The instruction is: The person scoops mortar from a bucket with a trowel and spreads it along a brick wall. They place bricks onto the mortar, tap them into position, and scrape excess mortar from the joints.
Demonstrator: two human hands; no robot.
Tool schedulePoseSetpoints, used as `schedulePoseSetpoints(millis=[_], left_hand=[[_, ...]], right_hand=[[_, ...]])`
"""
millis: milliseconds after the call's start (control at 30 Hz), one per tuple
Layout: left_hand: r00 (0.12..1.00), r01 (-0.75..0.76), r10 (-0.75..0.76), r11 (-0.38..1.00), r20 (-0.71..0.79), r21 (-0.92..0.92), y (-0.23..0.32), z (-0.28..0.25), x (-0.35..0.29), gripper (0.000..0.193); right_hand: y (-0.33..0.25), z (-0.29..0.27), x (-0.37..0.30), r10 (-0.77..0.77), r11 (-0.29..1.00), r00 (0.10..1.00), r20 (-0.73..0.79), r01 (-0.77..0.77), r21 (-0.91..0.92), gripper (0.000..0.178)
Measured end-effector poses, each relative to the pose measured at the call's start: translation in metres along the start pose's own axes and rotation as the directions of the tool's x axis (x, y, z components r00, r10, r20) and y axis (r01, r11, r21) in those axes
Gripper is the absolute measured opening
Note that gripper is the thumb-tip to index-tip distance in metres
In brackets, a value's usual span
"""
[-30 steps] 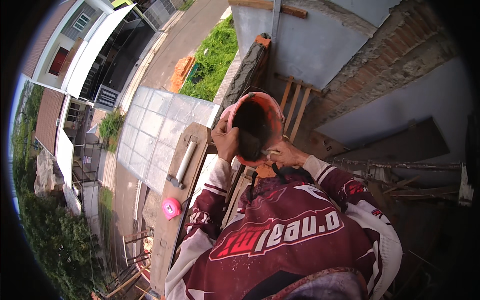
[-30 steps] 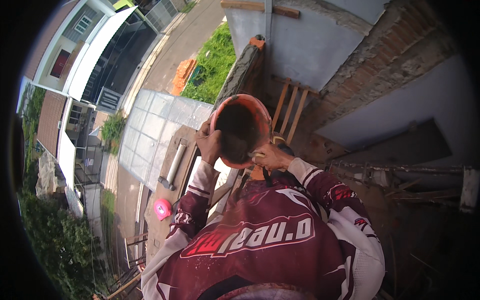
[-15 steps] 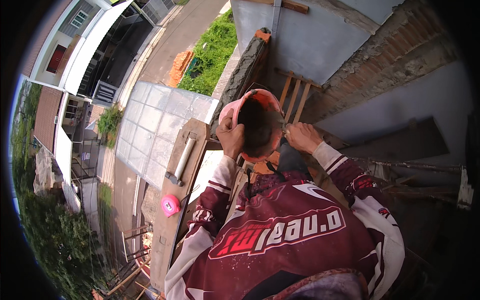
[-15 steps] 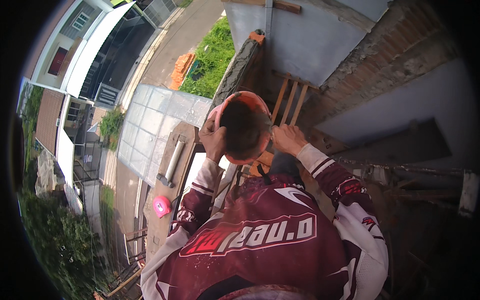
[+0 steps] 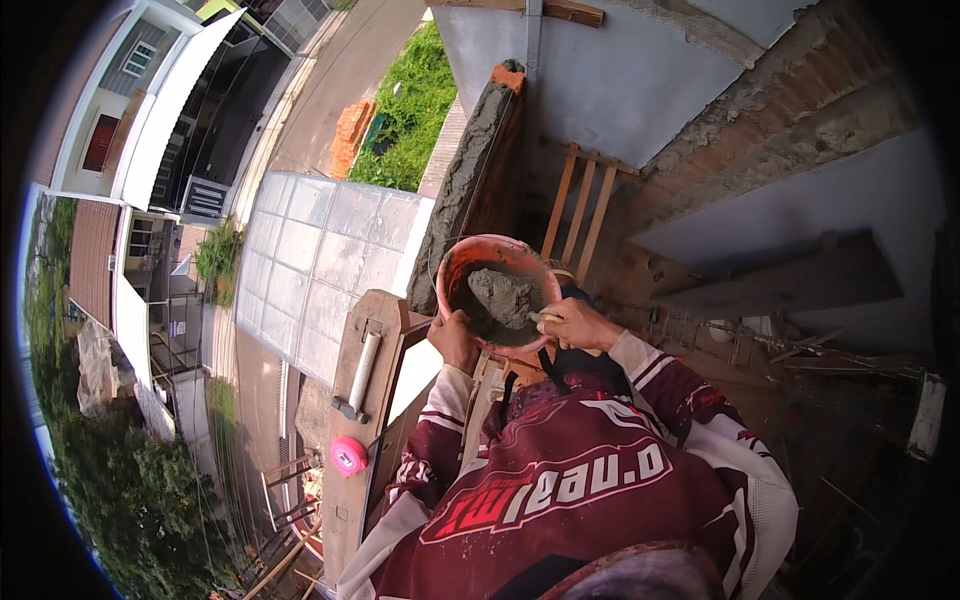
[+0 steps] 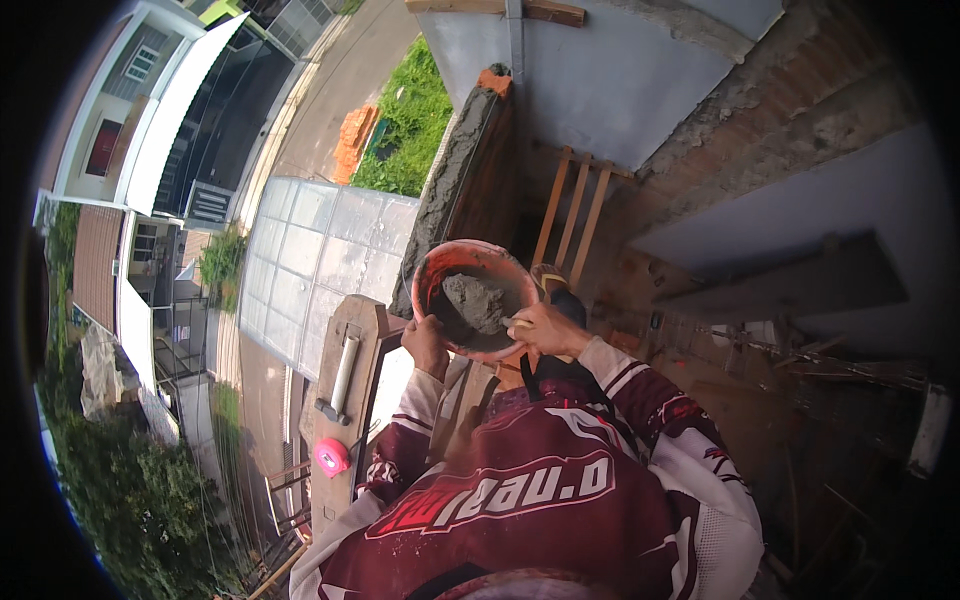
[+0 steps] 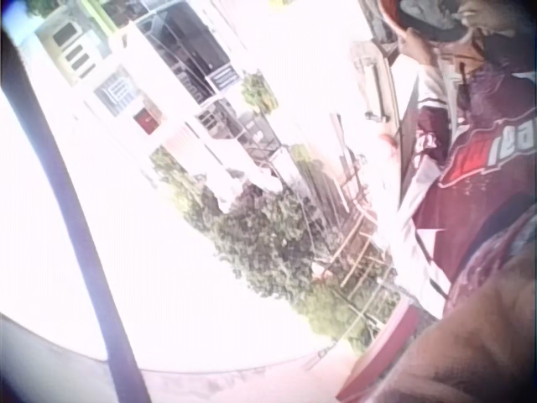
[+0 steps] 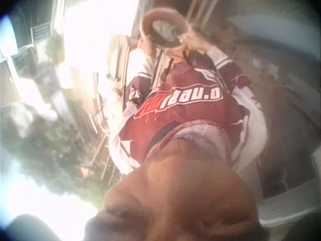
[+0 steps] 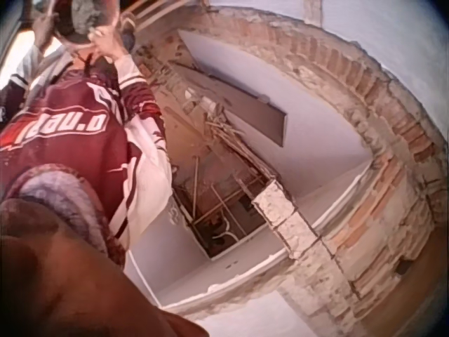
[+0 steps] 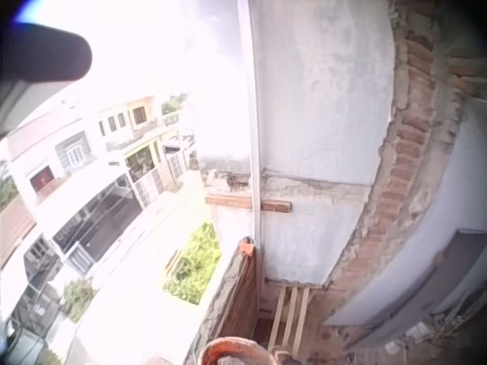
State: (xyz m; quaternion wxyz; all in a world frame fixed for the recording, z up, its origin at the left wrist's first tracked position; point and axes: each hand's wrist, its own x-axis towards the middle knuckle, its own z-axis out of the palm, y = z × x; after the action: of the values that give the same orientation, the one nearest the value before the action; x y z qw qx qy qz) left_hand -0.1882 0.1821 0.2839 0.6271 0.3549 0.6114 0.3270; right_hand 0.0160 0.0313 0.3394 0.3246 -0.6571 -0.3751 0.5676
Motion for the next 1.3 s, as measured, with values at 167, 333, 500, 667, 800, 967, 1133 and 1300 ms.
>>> schedulePoseSetpoints(millis=[167, 333, 500, 667, 800, 967, 1133, 1300], left_hand=[[0.986, 0.035, -0.032, 0.999, -0.162, 0.016, -0.048, 0.021, -0.008, 0.007], [0.980, 0.049, -0.044, 0.999, -0.196, 0.016, -0.048, 0.020, -0.028, 0.011], [0.966, 0.090, -0.069, 0.993, -0.248, 0.073, -0.039, 0.022, -0.058, 0.021], [0.935, 0.143, -0.136, 0.990, -0.328, -0.002, -0.048, 0.030, -0.070, 0.033], [0.913, 0.206, -0.198, 0.978, -0.357, -0.017, -0.054, 0.033, -0.071, 0.034], [0.930, 0.221, -0.179, 0.970, -0.322, 0.098, -0.054, 0.033, -0.064, 0.033], [0.941, 0.233, -0.209, 0.971, -0.265, 0.063, -0.049, 0.035, -0.061, 0.030], [0.975, 0.092, -0.071, 0.991, -0.210, 0.093, -0.053, 0.027, -0.069, 0.030]], right_hand=[[0.007, -0.060, 0.068, 0.019, 0.985, 0.995, -0.100, -0.001, 0.175, 0.027], [-0.013, -0.138, 0.181, 0.039, 0.978, 0.961, -0.275, 0.019, 0.206, 0.028], [-0.027, -0.215, 0.325, -0.038, 0.863, 0.904, -0.426, 0.245, 0.443, 0.024], [-0.018, -0.294, 0.492, 0.163, 0.323, 0.924, -0.347, 0.282, 0.903, 0.028], [0.004, -0.285, 0.517, 0.085, 0.016, 0.975, -0.206, 0.205, 0.979, 0.030], [0.004, -0.253, 0.458, 0.136, 0.499, 0.944, -0.300, 0.196, 0.844, 0.034], [-0.033, -0.289, 0.481, 0.253, 0.795, 0.785, -0.566, 0.165, 0.584, 0.034], [-0.042, -0.348, 0.534, 0.008, 0.955, 0.756, -0.654, -0.201, -0.221, 0.023]])
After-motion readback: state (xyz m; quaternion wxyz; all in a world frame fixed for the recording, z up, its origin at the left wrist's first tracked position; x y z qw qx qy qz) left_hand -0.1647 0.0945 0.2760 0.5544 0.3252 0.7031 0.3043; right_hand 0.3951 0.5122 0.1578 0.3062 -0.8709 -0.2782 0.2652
